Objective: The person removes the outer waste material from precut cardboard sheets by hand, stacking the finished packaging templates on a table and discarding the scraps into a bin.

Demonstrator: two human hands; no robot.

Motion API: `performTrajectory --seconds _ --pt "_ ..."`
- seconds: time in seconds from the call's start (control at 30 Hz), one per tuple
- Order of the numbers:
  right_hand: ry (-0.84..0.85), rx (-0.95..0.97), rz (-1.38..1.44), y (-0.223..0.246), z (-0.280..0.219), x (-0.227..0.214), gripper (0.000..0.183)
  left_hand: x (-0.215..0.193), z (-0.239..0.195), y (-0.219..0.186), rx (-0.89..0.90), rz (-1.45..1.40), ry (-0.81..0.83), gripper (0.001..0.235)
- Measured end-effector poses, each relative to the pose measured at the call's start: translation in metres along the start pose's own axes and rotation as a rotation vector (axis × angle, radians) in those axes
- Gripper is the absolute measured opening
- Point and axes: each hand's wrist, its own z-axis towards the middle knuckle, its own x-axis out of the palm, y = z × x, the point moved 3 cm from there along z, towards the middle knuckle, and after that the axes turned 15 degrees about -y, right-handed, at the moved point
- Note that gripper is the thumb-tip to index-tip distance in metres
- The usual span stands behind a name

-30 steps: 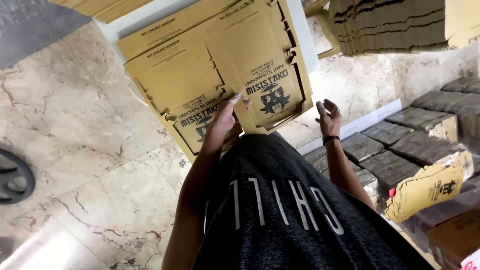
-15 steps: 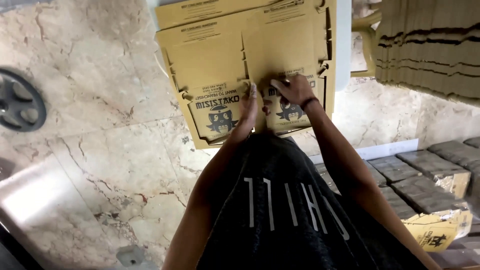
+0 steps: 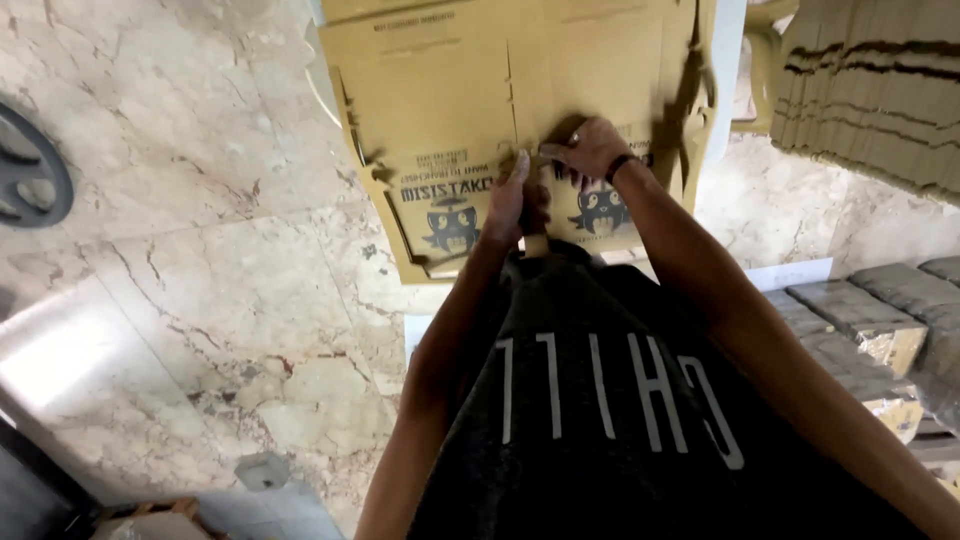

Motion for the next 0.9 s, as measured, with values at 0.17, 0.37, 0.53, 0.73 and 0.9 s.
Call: performTrajectory --seconds 0.17,0.37,0.53,0.73,0.9 --pt "0.043 0.183 0.281 -0.013 0.002 0.006 0.067 0.015 -0.020 -0.027 -0.247 0.072 0.206 0.080" --pt "-0.134 0.277 0.009 0.076 -0.051 -0.032 0.091 0.037 -0.038 -0.046 0.151 0.371 -0.054 0.030" --pt "-0.169 0.306 -0.020 0.050 -0.027 -0.009 0.069 0.028 -0.039 -0.062 0.105 0.289 0.011 0.037" --pt "-0.143 0.283 -0.007 0.047 -0.016 -0.015 0.065 0.000 -0.011 -0.044 -0.131 -0.105 0.262 0.049" --pt "-0.144 0.247 -0.051 0.027 -0.015 -0.002 0.067 0.001 -0.013 -0.022 -0.217 0.017 0.262 0.058"
